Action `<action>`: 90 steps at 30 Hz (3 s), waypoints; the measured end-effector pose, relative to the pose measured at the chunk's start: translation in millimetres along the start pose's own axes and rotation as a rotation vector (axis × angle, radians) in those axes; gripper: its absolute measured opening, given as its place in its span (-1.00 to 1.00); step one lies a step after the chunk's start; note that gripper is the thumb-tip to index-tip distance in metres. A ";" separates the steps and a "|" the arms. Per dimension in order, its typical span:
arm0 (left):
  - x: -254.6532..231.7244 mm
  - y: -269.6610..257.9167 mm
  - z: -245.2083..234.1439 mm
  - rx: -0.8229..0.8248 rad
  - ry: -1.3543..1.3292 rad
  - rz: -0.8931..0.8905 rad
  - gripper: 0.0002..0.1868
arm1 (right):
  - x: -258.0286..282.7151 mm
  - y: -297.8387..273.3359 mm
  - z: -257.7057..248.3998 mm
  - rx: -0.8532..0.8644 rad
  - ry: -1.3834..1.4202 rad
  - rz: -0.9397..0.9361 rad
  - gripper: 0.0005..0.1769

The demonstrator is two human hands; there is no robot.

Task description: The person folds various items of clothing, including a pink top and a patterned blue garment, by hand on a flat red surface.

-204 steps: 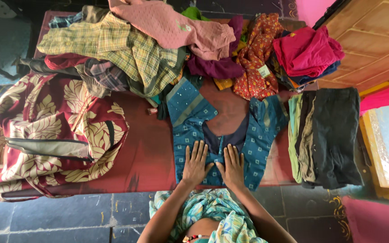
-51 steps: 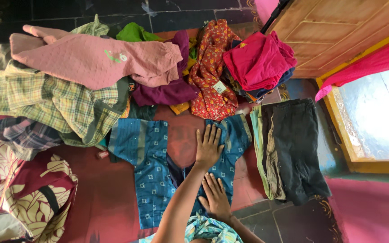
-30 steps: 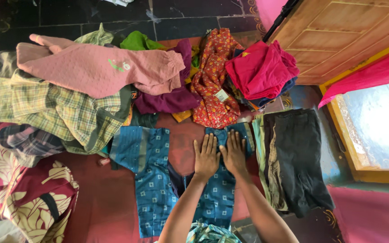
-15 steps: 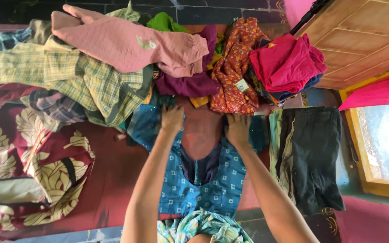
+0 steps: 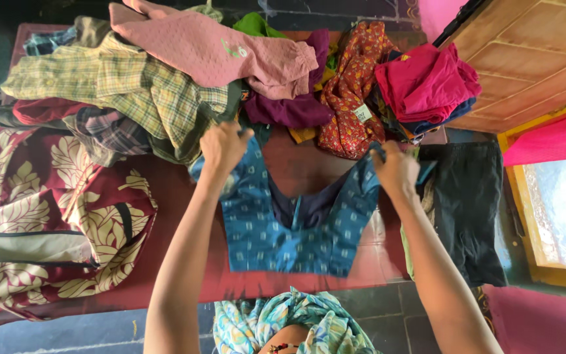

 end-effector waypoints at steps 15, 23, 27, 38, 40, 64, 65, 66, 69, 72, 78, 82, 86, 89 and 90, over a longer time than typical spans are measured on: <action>-124.0 3.1 -169.9 -0.092 -0.821 0.045 -0.68 | 123.6 -6.5 -185.6 0.010 0.801 0.198 -0.69; -183.9 -8.5 -146.4 0.250 -1.308 -0.083 -0.72 | 203.1 -18.8 -175.1 0.206 0.804 -0.048 -0.78; -176.2 -16.7 -144.1 0.212 -1.220 -0.099 -0.72 | 215.0 -30.4 -178.2 0.263 0.834 -0.064 -0.79; -150.5 -38.5 -133.0 -0.055 -1.220 -0.244 -0.81 | 239.9 -71.3 -192.5 0.176 0.756 -0.195 -0.77; -150.5 -40.2 -133.2 -0.075 -1.213 -0.261 -0.82 | 246.0 -76.3 -194.8 0.136 0.681 -0.274 -0.69; -92.0 -163.4 -60.3 -0.494 -0.411 0.212 -0.27 | 241.9 -66.0 -197.5 0.664 1.438 0.294 -0.66; -89.2 -155.7 -59.2 -0.510 -0.404 0.237 -0.23 | 243.7 -70.5 -202.7 0.672 1.441 0.283 -0.66; -84.5 -148.0 -56.2 -0.492 -0.395 0.248 -0.34 | 245.1 -73.9 -206.7 0.679 1.445 0.272 -0.66; -65.4 -124.6 -39.1 -0.433 -0.384 0.293 -0.58 | 235.4 -73.5 -211.5 0.656 1.458 0.263 -0.65; -48.8 -108.5 -23.2 -0.322 -0.450 0.226 -0.71 | 206.5 -50.0 -194.7 0.644 1.510 0.224 -0.67; -28.7 -130.1 -62.3 -0.487 -0.339 0.283 -0.91 | 85.3 -11.8 -89.1 0.801 1.355 0.494 -0.47; -30.2 -187.6 -47.5 -0.246 -0.182 0.577 -0.83 | -3.1 -42.0 8.7 0.848 1.123 0.505 -0.30; -35.1 -261.7 13.3 0.092 -0.009 0.727 -0.81 | -54.8 -113.5 87.2 0.713 0.933 0.762 -0.36; -20.0 -298.2 26.9 0.061 -0.035 0.653 -0.66 | -75.2 -153.6 94.6 0.434 0.703 0.773 -0.33; -14.0 -300.1 25.9 0.027 -0.052 0.596 -0.57 | -73.3 -158.3 93.6 0.325 0.671 0.722 -0.31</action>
Point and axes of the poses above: each hand's wrist, its own y-axis towards the middle knuckle, its own z-axis out of the palm, x = y × z, the point moved 4 cm from there along y, towards the middle knuckle, and after that the axes turned 11 degrees about z, right-handed, at the moved point
